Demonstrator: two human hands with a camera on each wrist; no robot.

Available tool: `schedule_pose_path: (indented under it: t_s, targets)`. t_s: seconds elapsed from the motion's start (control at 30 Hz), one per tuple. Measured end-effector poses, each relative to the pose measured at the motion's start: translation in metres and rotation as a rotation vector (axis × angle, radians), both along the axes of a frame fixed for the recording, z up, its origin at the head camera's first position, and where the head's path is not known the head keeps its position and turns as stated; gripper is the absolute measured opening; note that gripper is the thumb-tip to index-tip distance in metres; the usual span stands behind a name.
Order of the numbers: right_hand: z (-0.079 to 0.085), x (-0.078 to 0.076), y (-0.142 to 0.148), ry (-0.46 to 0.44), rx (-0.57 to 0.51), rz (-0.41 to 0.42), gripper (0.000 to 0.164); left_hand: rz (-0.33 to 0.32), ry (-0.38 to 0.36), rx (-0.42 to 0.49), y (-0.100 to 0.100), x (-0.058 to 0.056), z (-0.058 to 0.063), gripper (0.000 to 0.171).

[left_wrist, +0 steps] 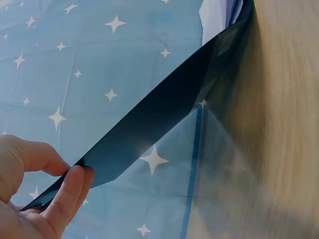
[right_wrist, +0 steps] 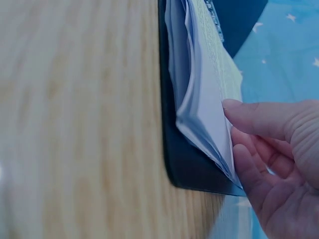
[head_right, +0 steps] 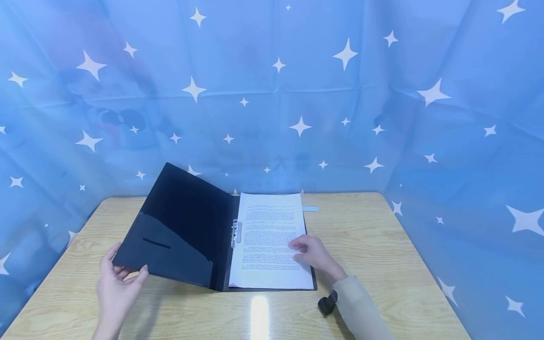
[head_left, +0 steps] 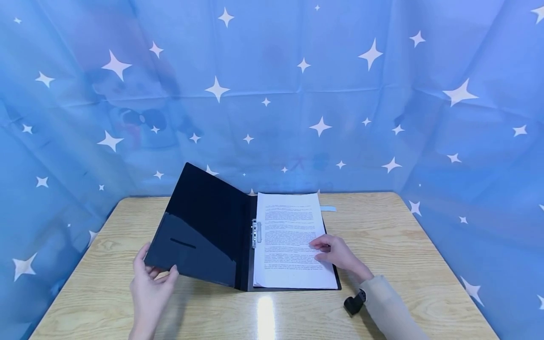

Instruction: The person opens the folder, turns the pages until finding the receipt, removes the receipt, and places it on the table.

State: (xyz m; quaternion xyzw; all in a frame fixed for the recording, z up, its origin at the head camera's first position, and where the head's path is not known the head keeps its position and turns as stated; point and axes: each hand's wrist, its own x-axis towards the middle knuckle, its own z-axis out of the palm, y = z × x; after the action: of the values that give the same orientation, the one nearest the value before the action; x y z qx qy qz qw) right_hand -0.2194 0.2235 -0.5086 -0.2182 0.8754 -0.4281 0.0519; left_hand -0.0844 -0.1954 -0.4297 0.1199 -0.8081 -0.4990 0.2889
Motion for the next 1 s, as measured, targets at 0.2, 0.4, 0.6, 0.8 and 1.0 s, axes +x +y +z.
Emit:
schedule_pose_path:
  t_s: [0.2, 0.4, 0.6, 0.8, 1.0]
  targets:
    - [0.001, -0.001, 0.0, 0.008, 0.002, 0.005, 0.031, 0.029, -0.115, -0.005, -0.011, 0.001, -0.004, 0.075]
    - [0.003, 0.0, 0.0, -0.011, -0.003, 0.01, 0.031, 0.046, -0.207, -0.01, -0.021, 0.002, -0.01, 0.073]
    - [0.002, -0.001, 0.001, -0.017, -0.006, 0.006, 0.03, 0.063, -0.28, -0.034, -0.031, 0.002, -0.02, 0.072]
    - [0.0, -0.001, 0.001, -0.02, -0.004, 0.001, 0.031, 0.076, -0.35, -0.123, -0.041, 0.003, -0.027, 0.072]
    - [-0.001, -0.001, 0.002, -0.023, -0.006, 0.001, 0.031, 0.069, -0.378, -0.187, -0.05, 0.004, -0.036, 0.07]
